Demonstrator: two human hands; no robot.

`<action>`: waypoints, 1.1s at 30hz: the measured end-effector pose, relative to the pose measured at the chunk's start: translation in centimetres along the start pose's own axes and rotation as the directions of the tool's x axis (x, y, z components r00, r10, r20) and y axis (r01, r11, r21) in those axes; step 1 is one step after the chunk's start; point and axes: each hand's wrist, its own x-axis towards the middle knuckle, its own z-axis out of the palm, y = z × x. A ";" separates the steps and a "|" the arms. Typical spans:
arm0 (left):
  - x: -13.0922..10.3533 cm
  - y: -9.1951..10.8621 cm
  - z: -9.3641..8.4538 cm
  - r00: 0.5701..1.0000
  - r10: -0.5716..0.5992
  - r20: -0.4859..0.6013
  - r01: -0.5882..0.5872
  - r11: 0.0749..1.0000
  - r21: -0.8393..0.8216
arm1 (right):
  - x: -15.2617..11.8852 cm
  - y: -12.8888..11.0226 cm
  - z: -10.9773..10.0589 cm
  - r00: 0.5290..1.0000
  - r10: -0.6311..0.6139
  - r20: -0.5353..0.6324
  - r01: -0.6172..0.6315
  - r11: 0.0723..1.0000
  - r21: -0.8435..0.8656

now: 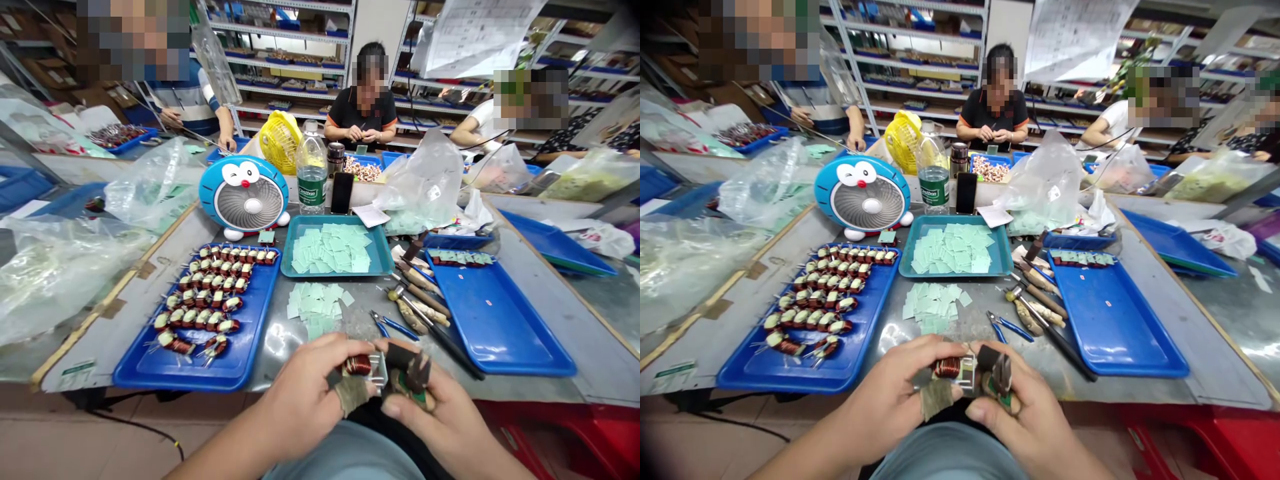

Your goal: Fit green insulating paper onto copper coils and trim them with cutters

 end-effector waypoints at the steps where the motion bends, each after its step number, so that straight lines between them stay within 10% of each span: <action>1: 0.1 0.0 0.0 0.999 -0.049 0.013 0.049 0.997 -0.061 | 0.2 0.0 -0.2 0.995 -0.096 -0.008 0.094 0.990 -0.105; 4: 0.3 -0.1 0.8 0.980 -0.198 0.033 0.199 0.933 -0.300 | 0.7 0.0 -0.6 0.968 -0.251 -0.023 0.238 0.938 -0.253; 7: 0.1 -0.1 1.4 0.970 -0.243 -0.013 0.220 0.899 -0.379 | 0.8 0.7 -0.1 0.996 -0.077 -0.035 0.074 0.995 -0.064; 18: -0.4 0.6 1.3 0.981 0.191 0.040 -0.194 0.930 0.314 | -1.5 3.9 2.2 0.963 0.177 -0.206 -0.079 0.908 0.411; 33: 0.3 1.9 2.2 0.987 0.159 0.004 -0.157 0.971 0.179 | -1.8 3.6 -0.3 0.977 -0.079 -0.198 0.109 0.984 0.141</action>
